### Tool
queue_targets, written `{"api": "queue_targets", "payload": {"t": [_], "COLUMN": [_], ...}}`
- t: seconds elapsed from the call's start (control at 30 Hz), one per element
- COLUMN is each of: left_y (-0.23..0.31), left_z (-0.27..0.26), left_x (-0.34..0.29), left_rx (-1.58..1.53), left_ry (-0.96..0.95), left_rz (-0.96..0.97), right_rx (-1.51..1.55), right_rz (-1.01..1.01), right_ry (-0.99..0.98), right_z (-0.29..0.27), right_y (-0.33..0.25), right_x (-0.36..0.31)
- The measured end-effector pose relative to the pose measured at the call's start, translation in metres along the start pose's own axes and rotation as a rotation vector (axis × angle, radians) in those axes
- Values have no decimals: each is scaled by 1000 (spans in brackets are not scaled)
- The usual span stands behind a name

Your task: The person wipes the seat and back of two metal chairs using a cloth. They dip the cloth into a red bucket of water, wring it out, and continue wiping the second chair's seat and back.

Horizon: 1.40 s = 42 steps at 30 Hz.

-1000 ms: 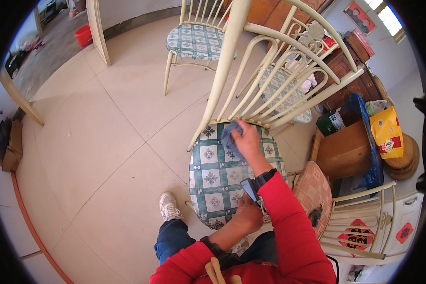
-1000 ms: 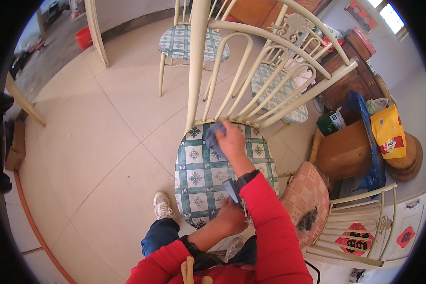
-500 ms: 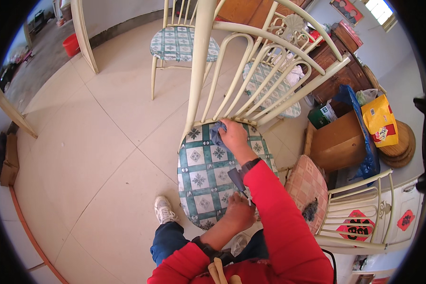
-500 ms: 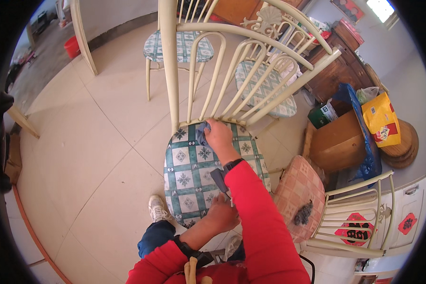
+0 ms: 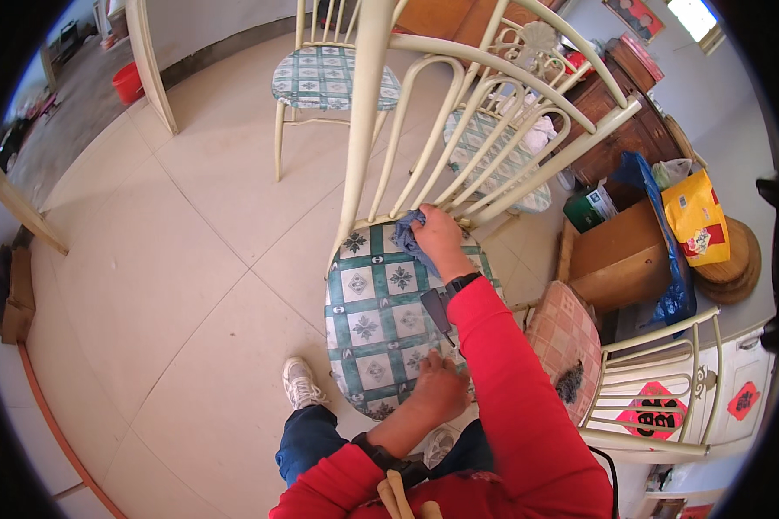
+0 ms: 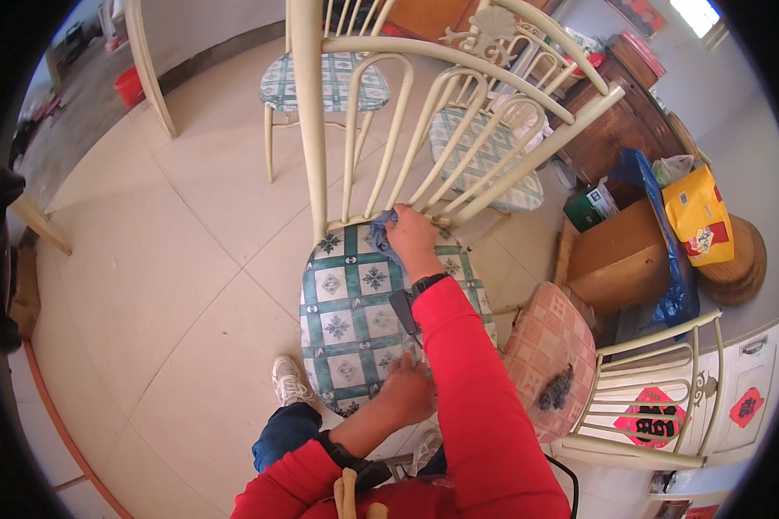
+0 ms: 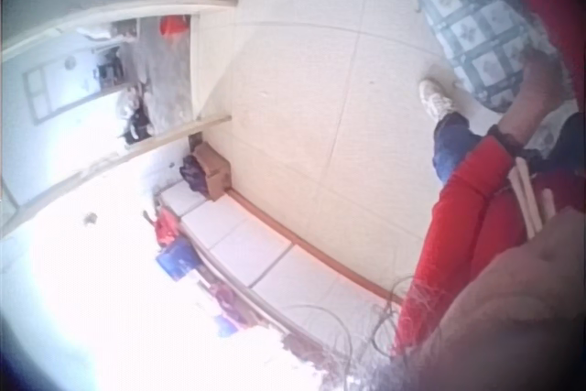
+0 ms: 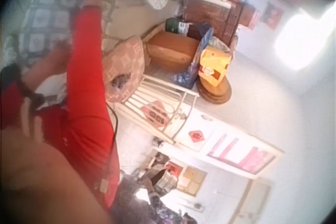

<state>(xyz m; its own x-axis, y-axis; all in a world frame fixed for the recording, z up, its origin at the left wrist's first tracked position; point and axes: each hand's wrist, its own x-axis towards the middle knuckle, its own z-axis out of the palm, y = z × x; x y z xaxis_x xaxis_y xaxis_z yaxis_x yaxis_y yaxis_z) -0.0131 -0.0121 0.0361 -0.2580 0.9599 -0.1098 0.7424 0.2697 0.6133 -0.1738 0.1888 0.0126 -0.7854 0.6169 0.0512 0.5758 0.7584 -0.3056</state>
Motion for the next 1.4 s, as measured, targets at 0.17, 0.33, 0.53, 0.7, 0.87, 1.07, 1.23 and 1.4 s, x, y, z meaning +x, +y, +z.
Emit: {"api": "queue_targets", "payload": {"t": [0.17,0.33,0.53,0.7,0.87,1.07,1.23,1.4], "left_y": [-2,-10,-18,-16,13,36,49,66], "left_z": [-7,-15,-1,23,25,0,-13,-5], "left_x": [8,10,11,9,-27,-116,-176,-194], "left_rx": [47,29,-158,-722,-1364,-1313,-1166,-1119], "left_ry": [-49,-20,233,454,497,612,794,786], "left_rz": [9,21,15,-60,-379,-515,-606,-621], "right_rx": [-4,109,1046,1463,1696,2042,2193,2345], "right_rz": [-21,-60,173,592,796,632,564,291], "right_ry": [46,-75,-23,44,576,615,542,502], "right_z": [-5,-20,-61,-136,-175,-160,-148,-158], "right_y": [-1,23,91,167,236,269,282,294], "right_x": [-8,-40,-186,-330,-405,-444,-464,-485]}}
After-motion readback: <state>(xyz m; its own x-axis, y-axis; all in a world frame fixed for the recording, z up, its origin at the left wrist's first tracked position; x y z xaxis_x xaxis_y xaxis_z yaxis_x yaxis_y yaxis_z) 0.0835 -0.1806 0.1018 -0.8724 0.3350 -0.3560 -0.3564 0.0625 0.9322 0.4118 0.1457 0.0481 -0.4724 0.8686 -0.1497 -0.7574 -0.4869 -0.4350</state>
